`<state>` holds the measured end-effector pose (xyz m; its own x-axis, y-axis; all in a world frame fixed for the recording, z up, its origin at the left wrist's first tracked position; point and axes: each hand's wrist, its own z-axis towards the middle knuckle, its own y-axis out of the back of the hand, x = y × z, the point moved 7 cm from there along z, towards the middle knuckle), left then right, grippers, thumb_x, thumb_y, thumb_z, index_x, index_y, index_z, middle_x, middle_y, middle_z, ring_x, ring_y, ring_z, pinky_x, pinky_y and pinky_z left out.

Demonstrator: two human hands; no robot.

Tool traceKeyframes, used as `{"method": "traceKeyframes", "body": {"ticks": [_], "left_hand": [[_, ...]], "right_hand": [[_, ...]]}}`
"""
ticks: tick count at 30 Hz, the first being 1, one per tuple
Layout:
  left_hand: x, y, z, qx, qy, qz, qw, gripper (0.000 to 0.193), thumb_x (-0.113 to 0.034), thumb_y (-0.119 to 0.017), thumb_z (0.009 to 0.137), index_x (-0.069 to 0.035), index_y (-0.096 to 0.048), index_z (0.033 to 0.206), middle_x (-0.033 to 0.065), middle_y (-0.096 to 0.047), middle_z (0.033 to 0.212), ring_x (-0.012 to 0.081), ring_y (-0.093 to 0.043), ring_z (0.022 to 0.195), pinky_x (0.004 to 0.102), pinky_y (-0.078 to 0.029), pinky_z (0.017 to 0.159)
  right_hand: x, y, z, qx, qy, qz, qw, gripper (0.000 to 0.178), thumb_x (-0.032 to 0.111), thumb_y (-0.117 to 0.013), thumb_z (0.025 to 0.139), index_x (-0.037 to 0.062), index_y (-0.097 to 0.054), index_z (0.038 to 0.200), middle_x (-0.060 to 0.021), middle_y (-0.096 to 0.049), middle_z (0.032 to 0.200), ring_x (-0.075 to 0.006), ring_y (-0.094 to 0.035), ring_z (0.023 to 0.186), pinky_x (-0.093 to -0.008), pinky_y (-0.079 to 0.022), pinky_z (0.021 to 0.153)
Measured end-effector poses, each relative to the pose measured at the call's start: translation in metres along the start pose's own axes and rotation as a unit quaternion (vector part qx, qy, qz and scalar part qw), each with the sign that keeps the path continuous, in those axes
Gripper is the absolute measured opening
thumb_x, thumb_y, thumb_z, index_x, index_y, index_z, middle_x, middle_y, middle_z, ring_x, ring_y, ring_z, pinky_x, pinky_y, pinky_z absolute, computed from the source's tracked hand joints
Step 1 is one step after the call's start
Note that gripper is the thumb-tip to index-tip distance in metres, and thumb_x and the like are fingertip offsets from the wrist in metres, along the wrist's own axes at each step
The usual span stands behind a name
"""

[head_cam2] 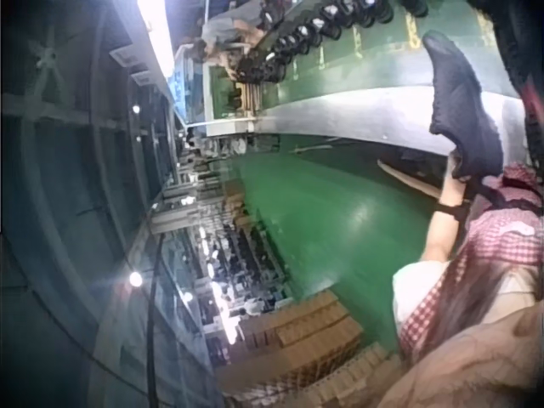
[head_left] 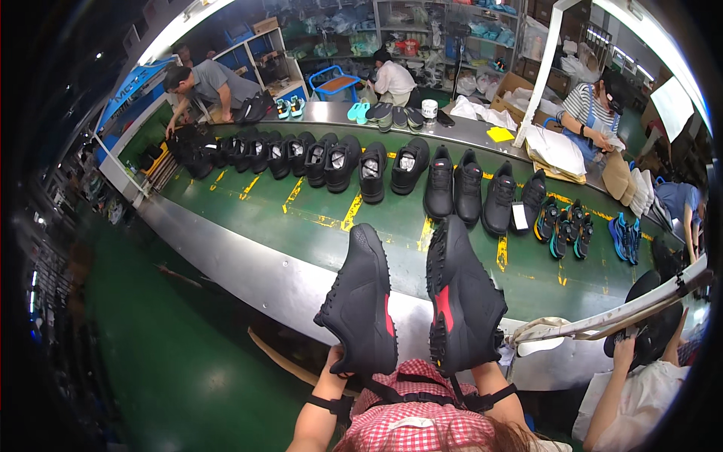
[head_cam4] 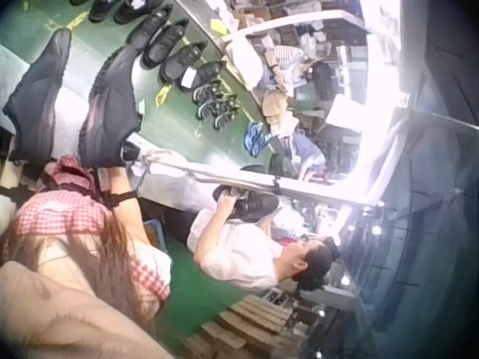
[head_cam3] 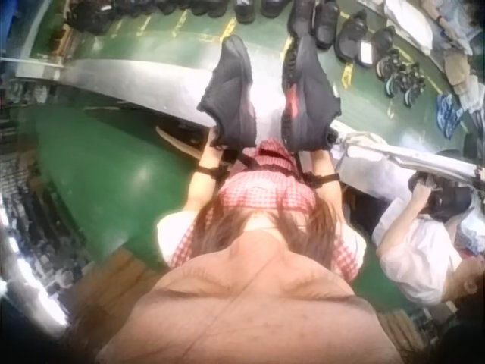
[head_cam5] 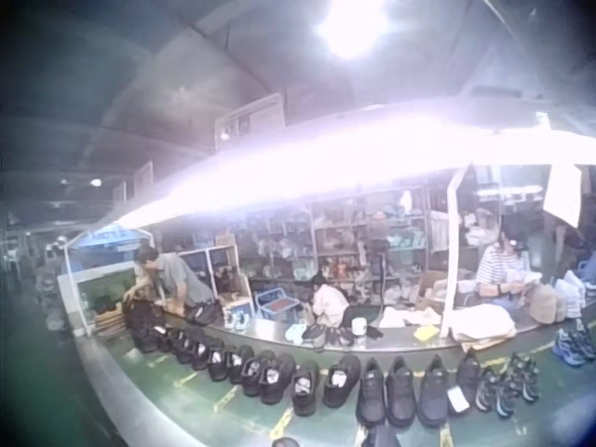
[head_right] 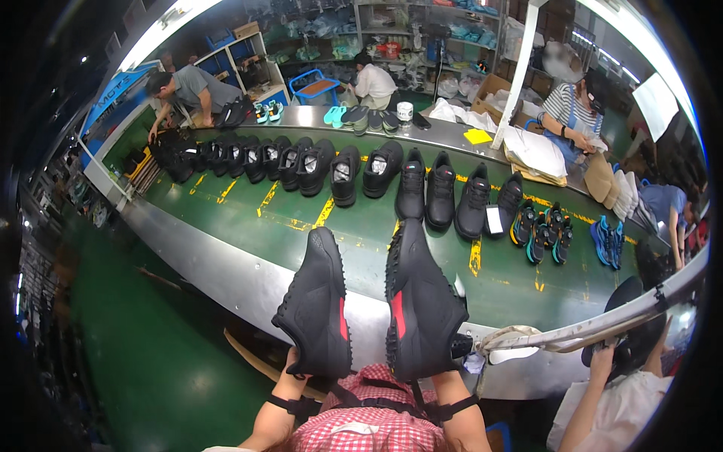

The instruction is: Inspecting and preparing finished shoes on an assembly line.

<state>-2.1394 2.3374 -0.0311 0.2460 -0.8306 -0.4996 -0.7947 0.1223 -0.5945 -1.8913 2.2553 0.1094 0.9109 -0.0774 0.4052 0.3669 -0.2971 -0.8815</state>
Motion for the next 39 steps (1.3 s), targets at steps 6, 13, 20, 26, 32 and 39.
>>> {"method": "traceKeyframes", "body": {"ticks": [6,13,20,26,32,39], "left_hand": [[-0.017,-0.046,-0.042,-0.009,-0.079,0.100,0.992,0.042,0.004,-0.043,0.064,0.001,-0.049,0.106,0.0135,-0.055,0.095,0.0215,-0.056,0.083,0.0313,-0.048,0.069],[-0.022,-0.066,-0.075,-0.016,-0.128,0.168,0.977,0.042,0.005,-0.043,0.065,0.001,-0.049,0.107,0.0139,-0.055,0.096,0.0219,-0.056,0.085,0.0310,-0.047,0.071],[-0.038,-0.077,-0.096,-0.033,-0.171,0.221,0.959,0.042,0.006,-0.044,0.066,0.001,-0.049,0.107,0.0142,-0.055,0.097,0.0224,-0.056,0.087,0.0306,-0.046,0.073],[-0.056,-0.080,-0.119,-0.056,-0.208,0.266,0.940,0.042,0.007,-0.044,0.067,0.001,-0.049,0.108,0.0145,-0.055,0.098,0.0227,-0.056,0.088,0.0303,-0.045,0.075],[-0.077,-0.081,-0.141,-0.081,-0.242,0.301,0.919,0.042,0.007,-0.044,0.067,0.001,-0.049,0.108,0.0147,-0.055,0.099,0.0231,-0.055,0.090,0.0300,-0.045,0.077],[-0.094,-0.083,-0.174,-0.103,-0.280,0.358,0.885,0.041,0.008,-0.045,0.068,0.000,-0.048,0.109,0.0151,-0.055,0.100,0.0236,-0.055,0.092,0.0297,-0.044,0.079]], "right_hand": [[-0.005,-0.004,0.001,0.001,-0.021,0.007,1.000,0.044,0.003,-0.048,0.071,-0.0040,-0.044,0.114,-0.0150,-0.056,0.103,-0.0256,-0.055,0.095,-0.0349,-0.045,0.084],[-0.014,-0.003,-0.006,0.000,-0.040,0.019,0.999,0.043,0.002,-0.047,0.070,-0.0046,-0.045,0.113,-0.0149,-0.056,0.101,-0.0257,-0.056,0.091,-0.0343,-0.046,0.082],[-0.021,0.008,-0.006,-0.010,-0.059,-0.005,0.998,0.043,0.000,-0.047,0.068,-0.0053,-0.046,0.111,-0.0148,-0.057,0.099,-0.0258,-0.058,0.087,-0.0338,-0.047,0.080],[-0.008,-0.001,0.002,-0.061,-0.119,-0.245,0.960,0.047,-0.004,-0.045,0.063,-0.0046,-0.047,0.110,-0.0134,-0.057,0.094,-0.0250,-0.059,0.081,-0.0323,-0.048,0.077],[-0.074,0.056,0.064,-0.172,-0.045,-0.524,0.833,0.062,-0.007,-0.043,0.065,-0.0005,-0.030,0.125,-0.0169,-0.051,0.109,-0.0269,-0.051,0.101,-0.0314,-0.041,0.085],[-0.079,0.048,0.054,-0.242,0.008,-0.750,0.615,0.076,0.001,-0.048,0.069,-0.0073,-0.006,0.131,-0.0256,-0.034,0.126,-0.0314,-0.031,0.122,-0.0344,-0.024,0.100]]}}
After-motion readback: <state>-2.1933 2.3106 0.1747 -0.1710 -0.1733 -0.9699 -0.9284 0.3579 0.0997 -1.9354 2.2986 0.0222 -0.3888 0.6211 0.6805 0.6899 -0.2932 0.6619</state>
